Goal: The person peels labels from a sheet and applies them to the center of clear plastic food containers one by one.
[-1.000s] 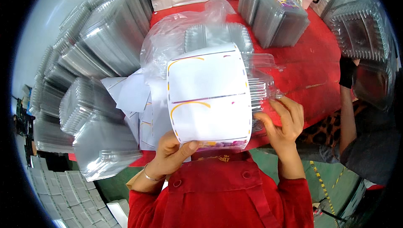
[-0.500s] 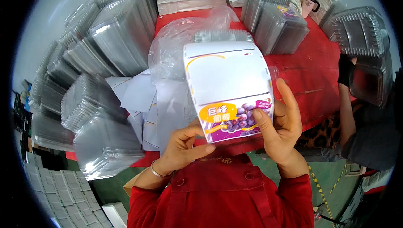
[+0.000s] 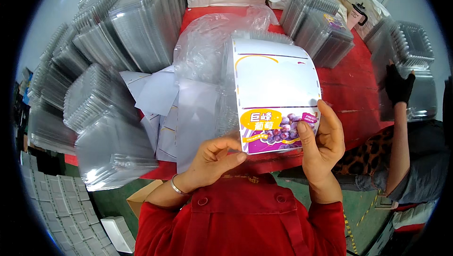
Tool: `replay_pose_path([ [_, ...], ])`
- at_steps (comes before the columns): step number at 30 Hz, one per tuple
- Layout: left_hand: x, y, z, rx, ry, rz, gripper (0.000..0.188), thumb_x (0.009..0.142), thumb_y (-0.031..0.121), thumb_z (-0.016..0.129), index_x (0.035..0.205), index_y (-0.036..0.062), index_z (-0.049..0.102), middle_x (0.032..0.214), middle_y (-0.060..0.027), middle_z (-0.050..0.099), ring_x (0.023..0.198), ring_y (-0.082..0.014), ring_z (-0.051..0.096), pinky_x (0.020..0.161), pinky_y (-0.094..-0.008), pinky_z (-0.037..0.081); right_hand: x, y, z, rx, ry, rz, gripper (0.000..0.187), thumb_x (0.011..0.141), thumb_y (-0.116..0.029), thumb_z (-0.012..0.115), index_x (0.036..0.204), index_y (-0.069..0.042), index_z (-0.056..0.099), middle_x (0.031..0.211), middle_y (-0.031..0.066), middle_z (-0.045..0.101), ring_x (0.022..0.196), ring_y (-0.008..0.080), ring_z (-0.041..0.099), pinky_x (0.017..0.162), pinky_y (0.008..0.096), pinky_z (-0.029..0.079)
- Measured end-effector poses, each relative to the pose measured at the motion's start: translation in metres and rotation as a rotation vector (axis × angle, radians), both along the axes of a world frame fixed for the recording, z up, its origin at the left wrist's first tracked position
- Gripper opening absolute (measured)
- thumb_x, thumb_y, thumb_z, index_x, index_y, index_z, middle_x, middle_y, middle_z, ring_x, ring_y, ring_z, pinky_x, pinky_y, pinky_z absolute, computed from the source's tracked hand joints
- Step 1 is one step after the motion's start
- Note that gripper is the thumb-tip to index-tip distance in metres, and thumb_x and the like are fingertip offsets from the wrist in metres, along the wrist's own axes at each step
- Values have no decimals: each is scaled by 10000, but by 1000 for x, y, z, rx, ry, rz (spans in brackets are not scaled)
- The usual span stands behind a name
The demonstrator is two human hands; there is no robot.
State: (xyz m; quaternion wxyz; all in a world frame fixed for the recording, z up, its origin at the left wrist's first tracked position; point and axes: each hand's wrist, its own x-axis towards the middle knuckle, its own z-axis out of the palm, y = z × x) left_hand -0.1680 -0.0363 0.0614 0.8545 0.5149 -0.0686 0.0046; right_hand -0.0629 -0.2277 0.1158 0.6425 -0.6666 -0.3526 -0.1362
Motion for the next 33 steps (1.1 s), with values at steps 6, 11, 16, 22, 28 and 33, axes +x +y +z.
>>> replay_pose_path([
  [6, 1, -2, -2, 34, -34, 38, 158, 894, 1, 567, 1045, 0, 613, 1151, -86, 594, 1083, -126, 504, 946, -289, 384, 5, 0, 14, -524, -636, -617, 504, 691, -125, 774, 1147, -46, 575, 1127, 161, 561, 1042, 337, 508, 867, 415, 375],
  [11, 5, -6, 3, 39, -50, 46, 174, 898, -1, 557, 1063, -5, 613, 1200, -110, 558, 1117, -151, 495, 957, -295, 380, -18, -1, 29, -612, -819, -160, 264, 678, -184, 743, 914, -91, 669, 1061, 39, 616, 983, 221, 553, 788, 332, 357],
  [16, 7, -7, 8, -7, -85, 15, 186, 903, -5, 535, 1070, -2, 619, 1213, -129, 533, 1139, -188, 499, 977, -315, 376, -10, 11, 20, -679, -800, -3, 268, 677, -179, 733, 913, -75, 662, 1023, 34, 618, 965, 192, 557, 775, 335, 348],
  [22, 11, -11, 1, 225, -183, 169, 152, 885, 9, 563, 1019, 3, 633, 1111, -129, 594, 1050, -192, 547, 910, -305, 412, -8, 14, 24, -660, -682, 97, 294, 654, -178, 748, 910, -64, 661, 970, 15, 617, 903, 175, 557, 758, 345, 346],
  [28, 18, -5, -3, 443, -344, 238, 104, 846, 1, 599, 942, 7, 638, 1014, -121, 629, 952, -241, 574, 847, -331, 428, -7, 17, 24, -704, -737, 98, 227, 658, -121, 733, 864, -52, 667, 926, 17, 619, 857, 175, 557, 737, 348, 350],
  [33, 22, -4, 4, 543, -411, 255, 106, 822, -1, 620, 927, 10, 635, 1005, -120, 634, 958, -249, 573, 852, -340, 426, -7, 18, 22, -659, -701, 53, 189, 632, -95, 711, 805, -49, 650, 902, 25, 620, 807, 185, 561, 713, 345, 356],
])
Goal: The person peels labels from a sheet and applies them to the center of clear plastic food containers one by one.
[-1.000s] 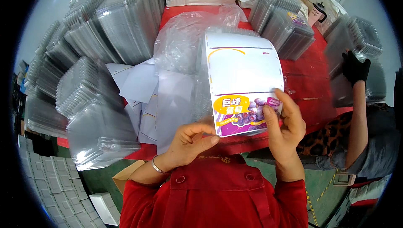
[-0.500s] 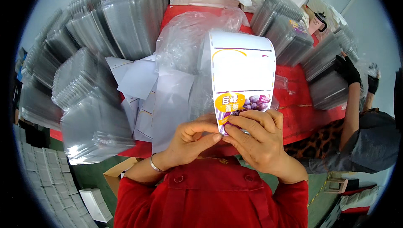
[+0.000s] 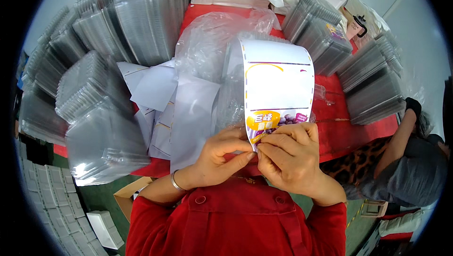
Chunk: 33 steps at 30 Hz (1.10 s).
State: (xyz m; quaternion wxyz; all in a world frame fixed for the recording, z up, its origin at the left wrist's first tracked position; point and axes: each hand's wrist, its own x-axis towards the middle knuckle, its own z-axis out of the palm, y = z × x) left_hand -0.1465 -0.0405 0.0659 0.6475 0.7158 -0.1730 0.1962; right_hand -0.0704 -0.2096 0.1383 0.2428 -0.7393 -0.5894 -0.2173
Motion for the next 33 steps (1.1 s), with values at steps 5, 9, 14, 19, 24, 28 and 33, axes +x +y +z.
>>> replay_pose_path([
  [5, -1, -1, -6, -109, 59, 11, 105, 817, -5, 618, 919, 15, 628, 986, -122, 633, 954, -254, 572, 843, -341, 427, 4, -2, -1, 1, 102, 13, 162, 687, -91, 705, 830, -42, 646, 923, 30, 622, 808, 193, 561, 698, 335, 363],
  [9, -1, 0, -7, -95, 56, -1, 102, 815, -10, 609, 912, 20, 622, 972, -122, 629, 959, -261, 570, 853, -346, 422, 3, -5, -1, -44, 137, 22, 164, 711, -82, 702, 862, -44, 652, 956, 30, 617, 820, 210, 557, 693, 333, 371],
  [14, 1, 0, -2, -21, -8, 10, 108, 806, -14, 605, 906, 23, 621, 972, -124, 629, 956, -273, 570, 858, -369, 419, 8, -5, -2, -20, 272, 75, 166, 697, -50, 701, 856, -41, 652, 946, 35, 626, 808, 221, 561, 676, 343, 390],
  [19, 1, 0, -5, 16, -42, 56, 120, 797, -15, 607, 910, 21, 620, 973, -127, 624, 915, -258, 573, 832, -354, 422, 9, -2, -2, 91, 348, 33, 145, 699, -9, 674, 834, -35, 630, 877, 52, 636, 742, 242, 569, 650, 350, 418],
  [24, -10, -2, -18, -239, 202, 3, 131, 817, 3, 597, 945, 15, 621, 1012, -125, 624, 981, -209, 573, 848, -305, 420, 6, -6, 2, 106, 304, 47, 205, 696, -9, 690, 884, -24, 610, 916, 80, 641, 770, 243, 585, 673, 350, 438],
  [28, -11, -11, -2, -470, 264, -37, 178, 848, 46, 604, 1020, 8, 633, 1002, -109, 633, 971, -179, 581, 839, -293, 431, -3, -2, -2, 64, 192, 53, 191, 711, 6, 673, 883, -27, 598, 939, 100, 644, 802, 257, 608, 675, 348, 476],
  [33, -12, -11, 0, -391, 357, -23, 154, 868, 58, 605, 1001, -3, 653, 944, -82, 650, 915, -138, 591, 802, -272, 444, -1, -7, 8, 99, 324, 41, 138, 778, 8, 632, 904, -9, 579, 914, 115, 646, 767, 262, 618, 652, 333, 506],
])
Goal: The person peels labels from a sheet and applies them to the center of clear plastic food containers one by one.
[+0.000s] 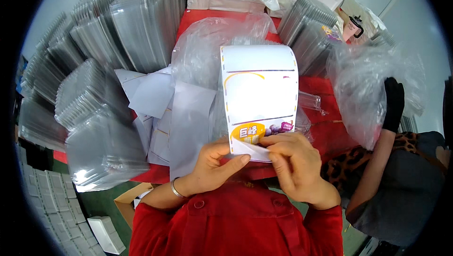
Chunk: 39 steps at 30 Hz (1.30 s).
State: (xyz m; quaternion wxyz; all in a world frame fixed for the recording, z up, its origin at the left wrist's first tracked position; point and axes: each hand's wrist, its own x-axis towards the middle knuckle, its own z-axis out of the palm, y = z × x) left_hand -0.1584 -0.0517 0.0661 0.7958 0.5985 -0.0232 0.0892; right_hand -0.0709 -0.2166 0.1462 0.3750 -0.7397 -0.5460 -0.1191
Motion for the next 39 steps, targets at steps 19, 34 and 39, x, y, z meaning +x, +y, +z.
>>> replay_pose_path([
  [19, -2, 5, -6, -162, 63, -61, 196, 900, 64, 579, 1081, -3, 615, 974, 5, 625, 852, -49, 543, 747, -217, 443, -22, -32, 38, 1140, 685, -268, 176, 951, -150, 467, 980, 24, 457, 809, 132, 597, 558, 203, 615, 457, 322, 552],
  [34, 21, 17, 36, -757, 13, -414, 451, 878, 249, 543, 1257, 17, 463, 1455, -316, 126, 1365, -443, 134, 1038, -488, 351, -68, -87, -30, 963, 147, -331, 311, 990, -305, 381, 961, -26, 516, 988, 271, 609, 917, 380, 629, 827, 485, 519],
  [39, 29, 17, 56, -935, 47, -459, 129, 868, 171, 579, 854, 45, 603, 1471, -324, -48, 1369, -458, -91, 1074, -536, 278, -74, -91, -71, 317, -135, -418, 200, 867, -141, 564, 983, 20, 587, 1110, 217, 596, 1006, 381, 615, 856, 455, 517],
])
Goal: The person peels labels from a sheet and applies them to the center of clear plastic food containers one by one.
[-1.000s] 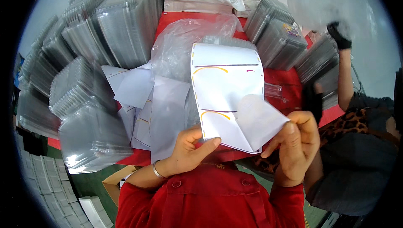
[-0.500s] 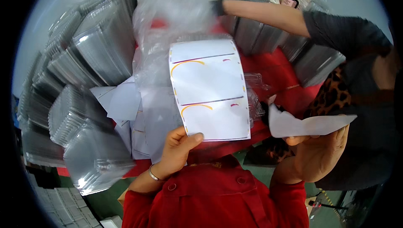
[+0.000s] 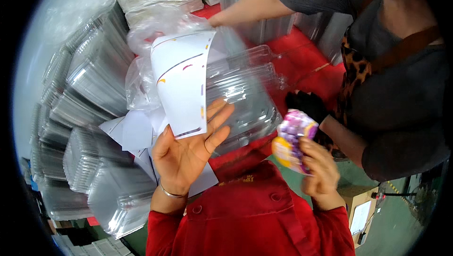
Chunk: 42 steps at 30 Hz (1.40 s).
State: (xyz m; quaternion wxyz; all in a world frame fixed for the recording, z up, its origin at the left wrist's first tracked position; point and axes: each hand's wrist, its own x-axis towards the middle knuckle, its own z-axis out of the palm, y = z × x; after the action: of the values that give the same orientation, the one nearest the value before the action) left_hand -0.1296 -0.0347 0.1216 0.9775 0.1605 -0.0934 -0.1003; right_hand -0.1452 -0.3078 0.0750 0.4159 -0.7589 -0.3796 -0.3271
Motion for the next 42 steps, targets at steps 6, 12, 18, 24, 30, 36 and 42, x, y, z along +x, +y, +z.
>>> replay_pose_path([
  [6, 4, 5, -10, 39, -62, -86, 526, 890, 278, 525, 1291, 50, 272, 1472, -319, -10, 1368, -472, -19, 1082, -527, 263, 22, 60, -24, -113, -100, -119, 337, 685, -86, 744, 961, 65, 621, 1066, 211, 600, 998, 353, 608, 842, 414, 527],
  [12, 7, 9, -9, -21, -44, -135, 87, 835, 161, 637, 793, 85, 628, 1489, -251, -153, 1384, -381, -161, 1108, -484, 234, 43, 108, -33, -97, -133, -293, 320, 757, -175, 674, 958, 65, 611, 1046, 218, 589, 1028, 347, 580, 894, 408, 487],
  [18, 7, 11, -12, -106, -16, -150, 91, 805, 102, 659, 751, 92, 587, 1493, -228, -174, 1388, -353, -178, 1096, -494, 241, 50, 133, -43, -175, -103, -415, 293, 783, -179, 651, 954, 58, 625, 1035, 221, 597, 986, 344, 601, 844, 379, 507],
  [24, 9, 15, -19, -109, -115, -160, 108, 871, 164, 596, 775, 121, 575, 1472, -254, -212, 1366, -384, -221, 1098, -536, 191, 53, 141, -44, -174, -97, -448, 294, 789, -196, 646, 938, 57, 627, 1028, 235, 600, 976, 343, 605, 832, 372, 514],
  [30, 9, 13, -16, -156, -58, -163, 162, 861, 127, 578, 707, 85, 549, 1491, -215, -196, 1388, -340, -191, 1086, -537, 217, 56, 142, -45, -173, -89, -457, 293, 773, -206, 658, 913, 51, 636, 1010, 233, 605, 961, 341, 607, 821, 365, 517],
  [36, 7, 13, -17, -153, -39, -134, 175, 867, 147, 584, 705, 89, 552, 1490, -217, -196, 1389, -341, -187, 1082, -542, 225, 55, 146, -46, -235, -91, -508, 275, 786, -193, 636, 903, 56, 624, 999, 239, 604, 950, 346, 611, 813, 373, 517],
  [42, 7, 14, -18, -151, -41, -147, 191, 880, 155, 577, 705, 84, 548, 1488, -219, -198, 1388, -340, -190, 1084, -541, 221, 56, 147, -45, -254, -104, -506, 271, 791, -190, 621, 890, 62, 622, 996, 250, 604, 951, 364, 610, 799, 392, 523],
])
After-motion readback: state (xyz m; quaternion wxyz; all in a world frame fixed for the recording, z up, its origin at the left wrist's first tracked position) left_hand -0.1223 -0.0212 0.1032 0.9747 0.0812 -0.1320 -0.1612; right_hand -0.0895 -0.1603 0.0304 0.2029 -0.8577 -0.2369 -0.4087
